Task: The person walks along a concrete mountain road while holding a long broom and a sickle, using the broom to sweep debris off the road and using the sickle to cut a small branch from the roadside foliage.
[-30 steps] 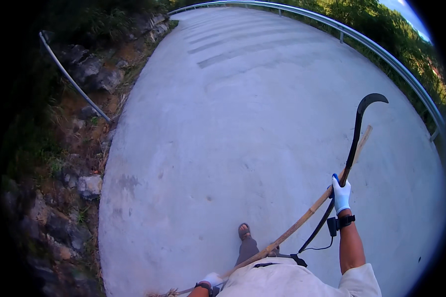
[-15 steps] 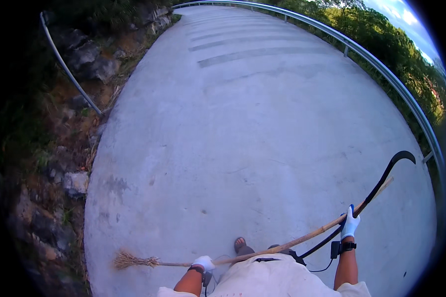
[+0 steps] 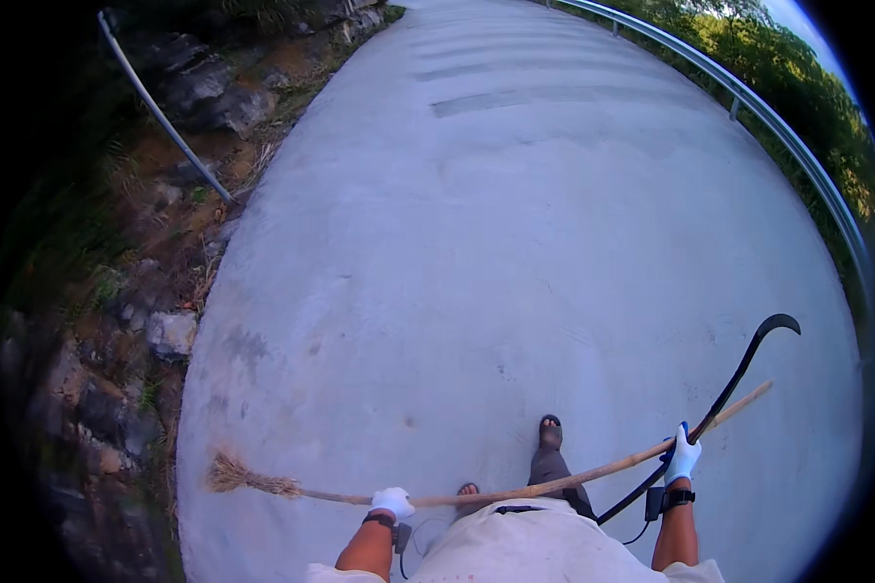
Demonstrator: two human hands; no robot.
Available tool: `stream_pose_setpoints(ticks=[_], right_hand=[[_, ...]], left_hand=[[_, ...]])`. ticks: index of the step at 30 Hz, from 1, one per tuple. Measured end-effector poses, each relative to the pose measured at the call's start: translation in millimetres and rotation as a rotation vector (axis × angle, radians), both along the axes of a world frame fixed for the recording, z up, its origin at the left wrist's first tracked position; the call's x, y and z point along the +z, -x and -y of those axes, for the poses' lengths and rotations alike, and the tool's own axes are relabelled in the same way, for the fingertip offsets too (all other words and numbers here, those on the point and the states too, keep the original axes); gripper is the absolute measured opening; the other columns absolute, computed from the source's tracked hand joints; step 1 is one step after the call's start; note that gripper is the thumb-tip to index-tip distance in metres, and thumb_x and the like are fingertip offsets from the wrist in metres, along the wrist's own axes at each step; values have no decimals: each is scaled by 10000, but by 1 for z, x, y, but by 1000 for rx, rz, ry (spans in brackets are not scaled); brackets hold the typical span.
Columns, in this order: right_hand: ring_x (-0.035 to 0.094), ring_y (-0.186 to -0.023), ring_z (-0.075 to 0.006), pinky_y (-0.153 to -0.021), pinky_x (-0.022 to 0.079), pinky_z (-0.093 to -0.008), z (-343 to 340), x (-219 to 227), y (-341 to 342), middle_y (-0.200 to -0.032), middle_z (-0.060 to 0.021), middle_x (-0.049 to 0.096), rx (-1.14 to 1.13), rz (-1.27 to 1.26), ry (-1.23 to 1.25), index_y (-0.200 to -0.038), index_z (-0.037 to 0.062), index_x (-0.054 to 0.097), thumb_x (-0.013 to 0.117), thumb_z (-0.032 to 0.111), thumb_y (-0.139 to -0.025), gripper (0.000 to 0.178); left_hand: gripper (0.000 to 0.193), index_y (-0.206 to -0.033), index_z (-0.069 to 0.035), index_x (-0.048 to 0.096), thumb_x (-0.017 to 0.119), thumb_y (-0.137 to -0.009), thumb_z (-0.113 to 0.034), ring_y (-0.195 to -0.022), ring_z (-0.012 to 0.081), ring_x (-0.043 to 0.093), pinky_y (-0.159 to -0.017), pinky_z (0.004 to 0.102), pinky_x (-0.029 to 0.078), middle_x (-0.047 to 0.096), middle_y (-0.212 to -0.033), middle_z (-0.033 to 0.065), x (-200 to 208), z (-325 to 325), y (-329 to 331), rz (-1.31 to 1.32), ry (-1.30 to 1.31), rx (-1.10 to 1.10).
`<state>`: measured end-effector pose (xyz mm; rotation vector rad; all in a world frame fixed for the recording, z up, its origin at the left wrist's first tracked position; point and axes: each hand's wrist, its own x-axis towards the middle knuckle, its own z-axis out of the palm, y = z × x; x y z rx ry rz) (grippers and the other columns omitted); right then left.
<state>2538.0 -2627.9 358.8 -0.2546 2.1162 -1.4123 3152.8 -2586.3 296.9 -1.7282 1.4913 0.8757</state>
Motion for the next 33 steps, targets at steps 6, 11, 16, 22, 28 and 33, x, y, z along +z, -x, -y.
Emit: stream_pose_setpoints(ticks=[6, 11, 16, 22, 28, 33], right_hand=[[558, -490, -153, -395, 448, -280, 137, 8, 32, -637, -33, 561, 158, 45, 162, -868, 77, 550, 670, 267, -895, 226], [542, -482, -133, -392, 426, -270, 257, 42, 59, -624, -14, 541, 345, 21, 221, -844, 81, 549, 677, 276, -896, 238], [548, -488, -122, -408, 423, -259, 355, 81, 22, -638, -38, 581, 562, -13, 201, -834, 58, 549, 666, 272, -904, 254], [559, -505, -125, -436, 440, -253, 401, 103, -24, -652, -41, 586, 644, -74, 250, -854, 52, 564, 672, 271, -901, 249], [555, -550, -110, -476, 453, -246, 427, 112, -53, -683, -11, 561, 623, -90, 297, -906, 46, 580, 676, 277, -903, 250], [561, -521, -130, -435, 443, -259, 451, 103, -52, -661, -27, 574, 455, -147, 274, -930, 45, 585, 671, 277, -906, 249]], left_hand=[[502, -1110, -175, 705, 652, -750, -521, -1057, 331, 640, -917, 409, 502, 674, -1145, 126, 18, 22, 53, -4, -112, 201], [507, -1090, -133, 711, 656, -756, -511, -1029, 335, 652, -879, 393, 515, 681, -1117, 141, 17, 31, 110, -111, -131, 303], [480, -1010, -114, 734, 648, -781, -527, -922, 334, 678, -805, 380, 522, 710, -1003, 143, 26, 41, 143, -195, -111, 531], [484, -974, -92, 725, 677, -765, -526, -896, 402, 651, -767, 411, 500, 691, -972, 202, 7, 50, 142, -260, -49, 675], [511, -1011, -93, 723, 630, -791, -545, -921, 379, 660, -795, 399, 508, 694, -992, 193, -35, 112, 98, -310, -97, 481], [524, -1103, -89, 704, 678, -753, -479, -1023, 327, 656, -876, 400, 506, 684, -1108, 159, -43, 223, 43, -330, -221, 333]])
